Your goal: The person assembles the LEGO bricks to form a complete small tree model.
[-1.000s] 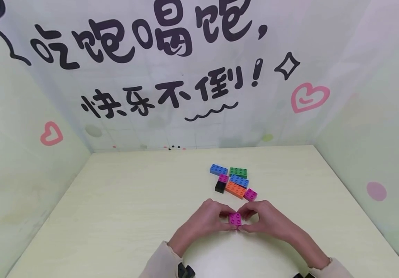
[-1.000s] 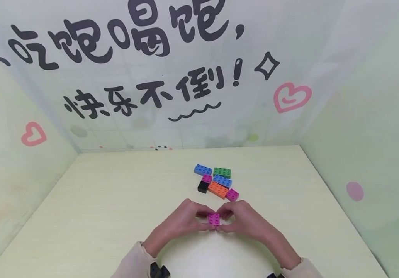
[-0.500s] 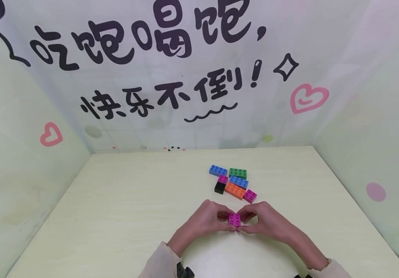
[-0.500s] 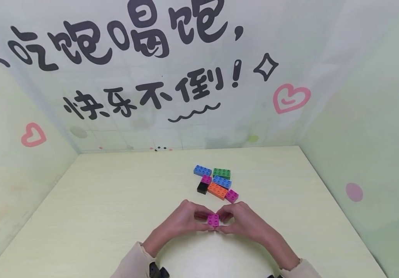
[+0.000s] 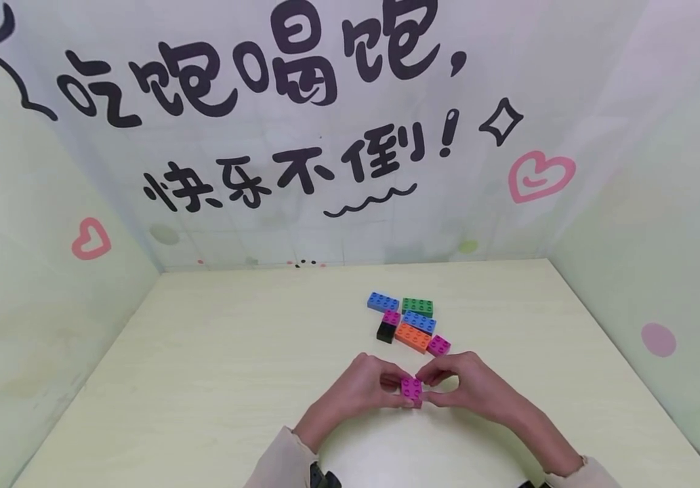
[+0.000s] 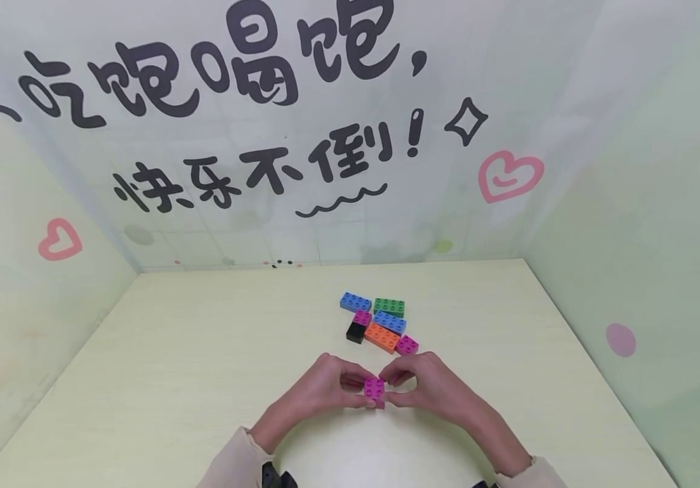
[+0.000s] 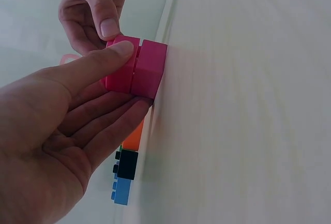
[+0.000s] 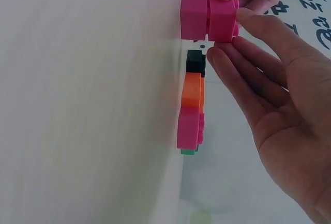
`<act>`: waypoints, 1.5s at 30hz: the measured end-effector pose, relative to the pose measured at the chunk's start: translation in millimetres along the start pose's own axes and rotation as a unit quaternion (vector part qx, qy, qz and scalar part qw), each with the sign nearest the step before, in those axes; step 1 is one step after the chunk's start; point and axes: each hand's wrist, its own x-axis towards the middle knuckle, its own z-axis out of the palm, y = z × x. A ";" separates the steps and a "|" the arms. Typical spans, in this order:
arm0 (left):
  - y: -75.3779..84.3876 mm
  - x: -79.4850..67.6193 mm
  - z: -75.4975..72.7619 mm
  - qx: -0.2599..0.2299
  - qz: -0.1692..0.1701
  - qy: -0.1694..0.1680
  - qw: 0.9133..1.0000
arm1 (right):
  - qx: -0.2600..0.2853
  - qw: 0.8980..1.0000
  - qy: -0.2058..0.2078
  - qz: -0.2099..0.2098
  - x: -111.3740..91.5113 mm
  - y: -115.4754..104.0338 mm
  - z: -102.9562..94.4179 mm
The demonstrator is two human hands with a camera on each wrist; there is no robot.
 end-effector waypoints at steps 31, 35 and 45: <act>-2.7 0.5 1.5 0.005 0.003 -0.006 1.000 | 0.004 0.999 0.022 0.026 2.8 6.6 -4.8; -3.5 0.4 0.7 0.014 0.001 -0.005 1.000 | -0.052 0.991 0.111 0.045 6.3 11.7 -13.9; -4.8 1.4 0.5 0.014 0.000 -0.006 1.000 | -0.163 0.959 0.177 0.148 19.2 19.8 -20.8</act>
